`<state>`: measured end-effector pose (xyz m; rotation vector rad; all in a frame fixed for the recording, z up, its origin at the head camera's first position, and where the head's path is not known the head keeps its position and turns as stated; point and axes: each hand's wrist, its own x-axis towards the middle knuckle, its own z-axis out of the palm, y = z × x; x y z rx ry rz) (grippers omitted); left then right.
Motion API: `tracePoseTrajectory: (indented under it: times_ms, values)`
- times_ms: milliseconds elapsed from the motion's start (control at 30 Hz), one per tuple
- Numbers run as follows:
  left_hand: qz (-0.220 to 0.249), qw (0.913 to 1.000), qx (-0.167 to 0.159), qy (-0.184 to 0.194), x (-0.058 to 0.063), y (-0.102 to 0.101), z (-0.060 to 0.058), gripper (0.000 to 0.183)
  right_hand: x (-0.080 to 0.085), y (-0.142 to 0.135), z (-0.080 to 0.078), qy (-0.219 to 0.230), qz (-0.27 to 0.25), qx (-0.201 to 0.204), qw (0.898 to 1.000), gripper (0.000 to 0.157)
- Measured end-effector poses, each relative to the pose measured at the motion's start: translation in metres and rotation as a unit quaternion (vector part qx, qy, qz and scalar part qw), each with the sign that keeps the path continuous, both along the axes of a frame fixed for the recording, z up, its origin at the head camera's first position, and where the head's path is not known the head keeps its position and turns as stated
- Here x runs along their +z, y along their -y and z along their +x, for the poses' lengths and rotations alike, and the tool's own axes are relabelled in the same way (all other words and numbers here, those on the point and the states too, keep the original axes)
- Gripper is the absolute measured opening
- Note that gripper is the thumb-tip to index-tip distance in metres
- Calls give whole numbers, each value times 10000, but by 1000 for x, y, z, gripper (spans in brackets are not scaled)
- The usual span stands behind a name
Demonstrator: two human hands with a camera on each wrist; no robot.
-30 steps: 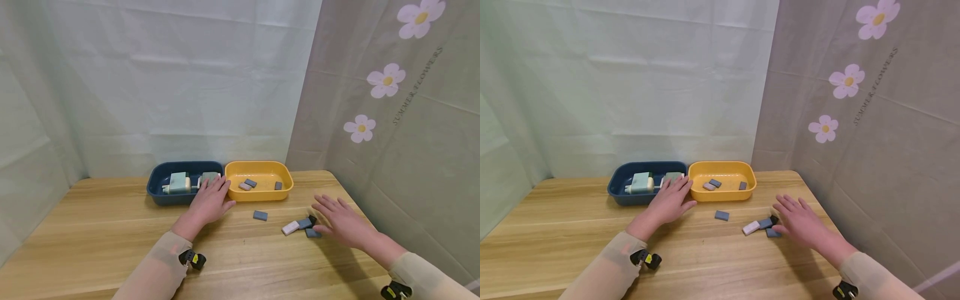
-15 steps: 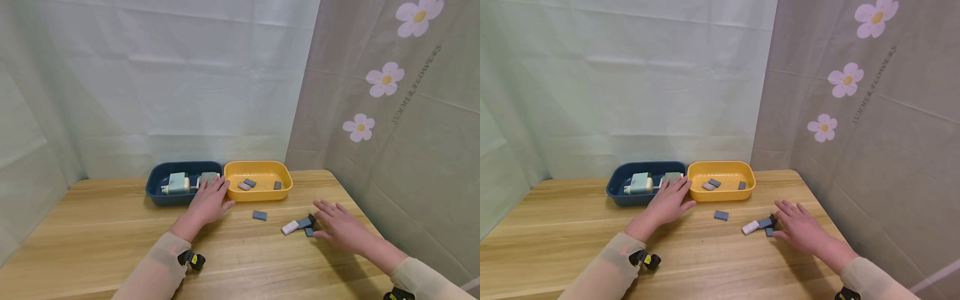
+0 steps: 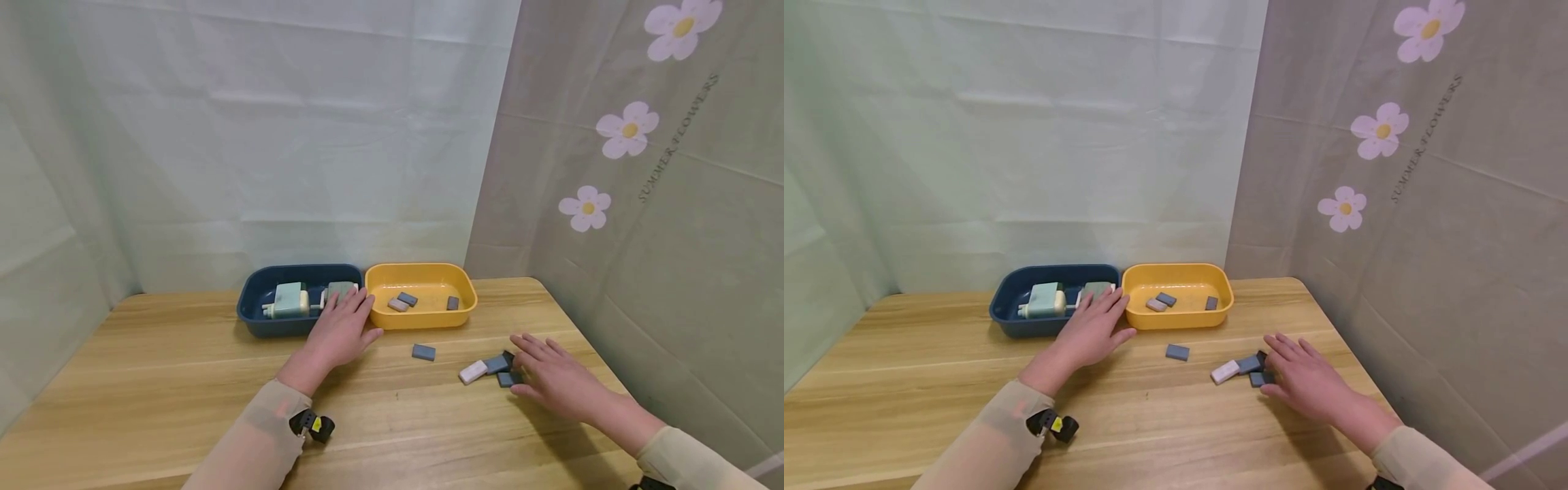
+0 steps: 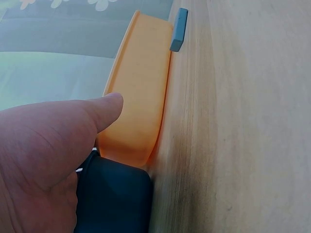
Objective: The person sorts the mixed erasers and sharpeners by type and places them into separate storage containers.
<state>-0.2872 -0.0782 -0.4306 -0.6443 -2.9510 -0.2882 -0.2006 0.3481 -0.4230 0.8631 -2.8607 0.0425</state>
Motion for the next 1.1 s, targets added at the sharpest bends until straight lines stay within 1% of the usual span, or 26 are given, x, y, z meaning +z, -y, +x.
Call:
tracePoseTrajectory:
  times_ms: [300,567,900,1100]
  values:
    - [-5,10000,-16,-1,1,0,-1,83,-3,3,0,-30,8,28,10000,28]
    - [25,10000,-2,42,0,0,-2,83,-8,0,-2,-53,-84,120,9999,21]
    - [-11,10000,15,64,0,-1,-2,83,-10,1,-3,124,-197,87,9997,22]
    - [-5,10000,28,86,-1,0,-2,83,-11,1,-3,110,-239,103,9996,23]
